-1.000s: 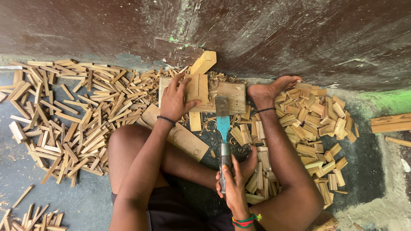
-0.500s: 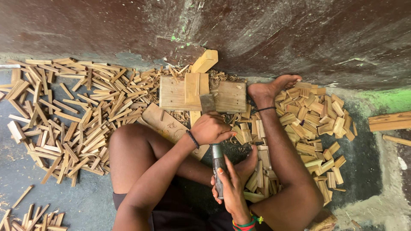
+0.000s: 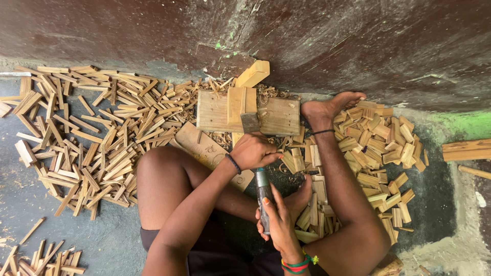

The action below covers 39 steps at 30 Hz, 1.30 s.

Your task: The person sits on the floor and uses a chisel to carve a small wooden block placed on a larger wooden base. They repeatedly strike the chisel with a mallet to shape the wood, creating wood shavings that accumulate around the work area.

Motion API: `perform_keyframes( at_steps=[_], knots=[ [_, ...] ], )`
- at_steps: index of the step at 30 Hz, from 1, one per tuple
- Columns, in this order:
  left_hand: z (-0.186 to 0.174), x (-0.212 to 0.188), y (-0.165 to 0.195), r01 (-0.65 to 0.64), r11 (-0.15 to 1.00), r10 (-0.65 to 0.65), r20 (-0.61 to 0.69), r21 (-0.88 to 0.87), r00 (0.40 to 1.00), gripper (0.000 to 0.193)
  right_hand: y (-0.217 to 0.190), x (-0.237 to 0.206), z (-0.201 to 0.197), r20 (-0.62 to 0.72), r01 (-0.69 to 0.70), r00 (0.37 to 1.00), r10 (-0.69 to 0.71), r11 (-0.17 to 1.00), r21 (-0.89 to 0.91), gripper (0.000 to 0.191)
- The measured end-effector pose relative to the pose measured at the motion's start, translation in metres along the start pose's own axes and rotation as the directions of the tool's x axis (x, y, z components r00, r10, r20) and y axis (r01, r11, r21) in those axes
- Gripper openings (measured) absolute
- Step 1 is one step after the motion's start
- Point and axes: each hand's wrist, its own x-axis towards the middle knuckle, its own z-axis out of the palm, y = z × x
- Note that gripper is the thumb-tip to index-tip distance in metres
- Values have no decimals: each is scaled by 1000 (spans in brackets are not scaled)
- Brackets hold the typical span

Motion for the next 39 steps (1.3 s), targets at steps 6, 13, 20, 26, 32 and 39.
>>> perform_keyframes(
  at_steps=[6, 13, 20, 26, 32, 39],
  knots=[
    [-2, 3, -3, 103, 995, -101, 115, -15, 988, 33, -22, -11, 16, 29, -24, 999, 25, 999, -24, 61],
    [-7, 3, -11, 65, 998, -65, 101, 1, 993, 36, 16, 19, 4, 7, -45, 999, 46, 997, -69, 62],
    [-9, 10, -24, 72, 996, -76, 107, 43, 991, 40, -49, 8, 33, 188, -100, 975, 116, 991, -93, 58],
    [-15, 17, -34, 65, 997, -69, 113, 33, 991, 36, -227, 204, -40, -522, 560, 804, -285, 657, 504, 104],
    [-17, 34, -57, 77, 995, -85, 133, 59, 988, 40, -191, 266, -84, -494, 533, 831, -255, 617, 579, 115],
    [-14, 42, -72, 87, 991, -100, 125, 106, 987, 37, -228, 248, -65, -514, 517, 834, -202, 614, 597, 117]
  ],
)
